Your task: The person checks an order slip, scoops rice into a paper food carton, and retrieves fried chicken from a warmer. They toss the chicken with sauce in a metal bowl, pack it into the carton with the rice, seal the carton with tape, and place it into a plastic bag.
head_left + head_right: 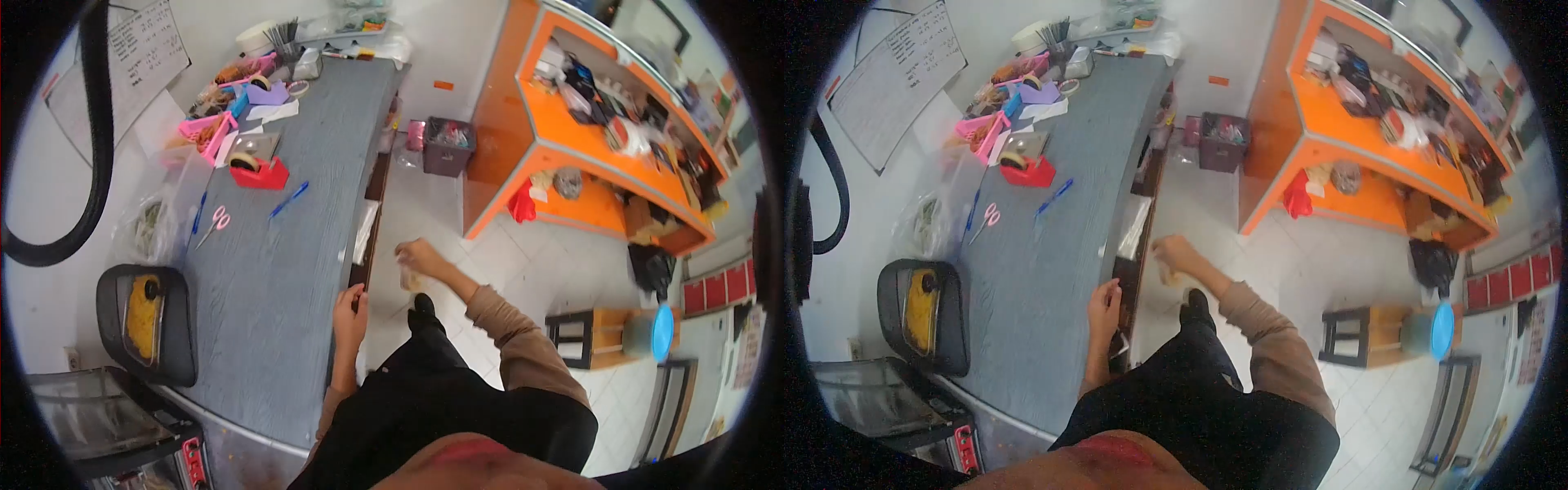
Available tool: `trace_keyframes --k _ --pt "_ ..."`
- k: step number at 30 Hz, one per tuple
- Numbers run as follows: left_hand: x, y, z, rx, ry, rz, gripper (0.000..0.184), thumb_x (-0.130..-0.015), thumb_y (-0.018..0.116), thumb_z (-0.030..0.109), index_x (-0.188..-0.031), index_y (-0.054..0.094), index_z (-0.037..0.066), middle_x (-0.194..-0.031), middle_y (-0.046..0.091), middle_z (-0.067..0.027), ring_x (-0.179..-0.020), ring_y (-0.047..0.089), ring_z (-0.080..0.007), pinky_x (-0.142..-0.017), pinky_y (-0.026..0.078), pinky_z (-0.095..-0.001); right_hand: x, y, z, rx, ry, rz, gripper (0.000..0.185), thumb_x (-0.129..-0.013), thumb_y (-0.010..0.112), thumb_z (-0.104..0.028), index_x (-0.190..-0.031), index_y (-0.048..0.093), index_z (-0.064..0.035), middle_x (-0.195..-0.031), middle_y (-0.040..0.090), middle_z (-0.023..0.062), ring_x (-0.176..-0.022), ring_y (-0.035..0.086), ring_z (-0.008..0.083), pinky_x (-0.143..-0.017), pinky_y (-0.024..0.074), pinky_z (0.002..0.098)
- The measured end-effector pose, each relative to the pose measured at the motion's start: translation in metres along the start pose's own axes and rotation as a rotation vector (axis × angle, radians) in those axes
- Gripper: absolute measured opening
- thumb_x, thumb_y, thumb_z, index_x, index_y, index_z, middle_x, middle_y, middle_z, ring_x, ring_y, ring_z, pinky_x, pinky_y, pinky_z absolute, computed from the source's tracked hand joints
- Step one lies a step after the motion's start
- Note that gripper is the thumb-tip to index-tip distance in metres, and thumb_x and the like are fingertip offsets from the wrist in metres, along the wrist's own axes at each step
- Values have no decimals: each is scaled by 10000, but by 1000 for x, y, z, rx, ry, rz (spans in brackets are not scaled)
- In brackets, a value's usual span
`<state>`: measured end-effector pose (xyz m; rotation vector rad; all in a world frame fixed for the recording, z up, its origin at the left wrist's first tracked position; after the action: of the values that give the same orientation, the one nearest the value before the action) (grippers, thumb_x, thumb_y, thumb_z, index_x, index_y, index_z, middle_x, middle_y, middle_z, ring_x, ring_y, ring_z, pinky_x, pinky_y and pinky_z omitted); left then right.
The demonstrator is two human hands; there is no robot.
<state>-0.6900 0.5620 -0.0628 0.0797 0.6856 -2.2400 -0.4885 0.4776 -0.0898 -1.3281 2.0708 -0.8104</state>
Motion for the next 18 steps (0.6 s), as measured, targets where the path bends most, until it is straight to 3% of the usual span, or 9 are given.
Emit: trace_keyframes --k 6,8,9,10,11,13,14,16,18 --pt "-64 74 -34 -128 -375 -131 204 -757 517 123 -933 535 20 -815 542 -142 -696 529 -246 -618 421 -326 -135 -154 229 143 208 210 128 -625 588 -128 -717 604 -41 -685 577 138 -659 570 244 -623 440 329" --pt "-71 99 -46 -224 -349 -197 219 -750 524 140 -936 533 25 -830 544 -148 -709 530 -259 -623 421 -338 -172 -192 301 96 258 338 235 -638 586 -146 -853 588 -53 -722 583 136 -686 570 247 -648 440 337" --pt "-77 111 -42 -248 -459 -276 237 -746 527 156 -948 529 31 -838 542 -152 -716 526 -272 -634 420 -347 -183 -209 314 210 326 315 318 -647 592 -182 -942 552 -70 -812 574 149 -755 560 264 -675 435 339" --pt "-82 122 -36 -253 -394 -267 251 -749 526 157 -967 522 34 -850 542 -157 -736 528 -278 -637 422 -351 -190 -220 327 323 393 287 405 -656 597 -218 -1030 516 -87 -902 565 162 -824 549 282 -701 430 341" --pt "-87 134 -33 -196 -464 -286 258 -749 527 161 -974 519 36 -857 541 -160 -751 530 -281 -643 423 -349 -193 -220 336 308 399 269 405 -656 597 -218 -1030 516 -87 -902 565 162 -824 549 282 -701 430 341" --pt "-92 151 -26 -140 -554 -333 269 -750 529 167 -985 514 37 -873 541 -164 -783 532 -286 -660 425 -348 -191 -208 370 753 522 293 618 -674 601 -345 -1202 353 -140 -1166 414 173 -1034 429 316 -819 371 361" --pt "-95 157 -21 -140 -568 -360 273 -751 529 170 -988 511 36 -883 540 -166 -800 532 -289 -670 426 -348 -189 -191 387 743 516 274 618 -674 601 -345 -1202 353 -140 -1166 414 173 -1034 429 316 -819 371 361" --pt "-97 159 -17 -115 -625 -360 283 -758 521 192 -995 508 40 -899 537 -170 -820 528 -295 -695 421 -350 -185 -141 412 -218 640 58 693 -705 486 -530 -1261 249 -191 -1286 244 156 -1163 252 344 -904 274 434" --pt "-90 157 -18 -200 -612 -378 292 -766 509 217 -1003 506 46 -904 535 -170 -830 523 -299 -708 417 -355 -177 -135 336 -1389 794 -108 736 -709 323 -649 -1289 145 -231 -1320 153 148 -1185 189 353 -918 209 510"
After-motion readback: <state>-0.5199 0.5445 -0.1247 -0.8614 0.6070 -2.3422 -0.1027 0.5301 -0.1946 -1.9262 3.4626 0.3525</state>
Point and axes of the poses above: each hand's wrist, its own x-axis away from the middle knuckle, its own y-axis out of the palm, z = x × y, the point moved 2 cm from there along -x, towards the middle knuckle
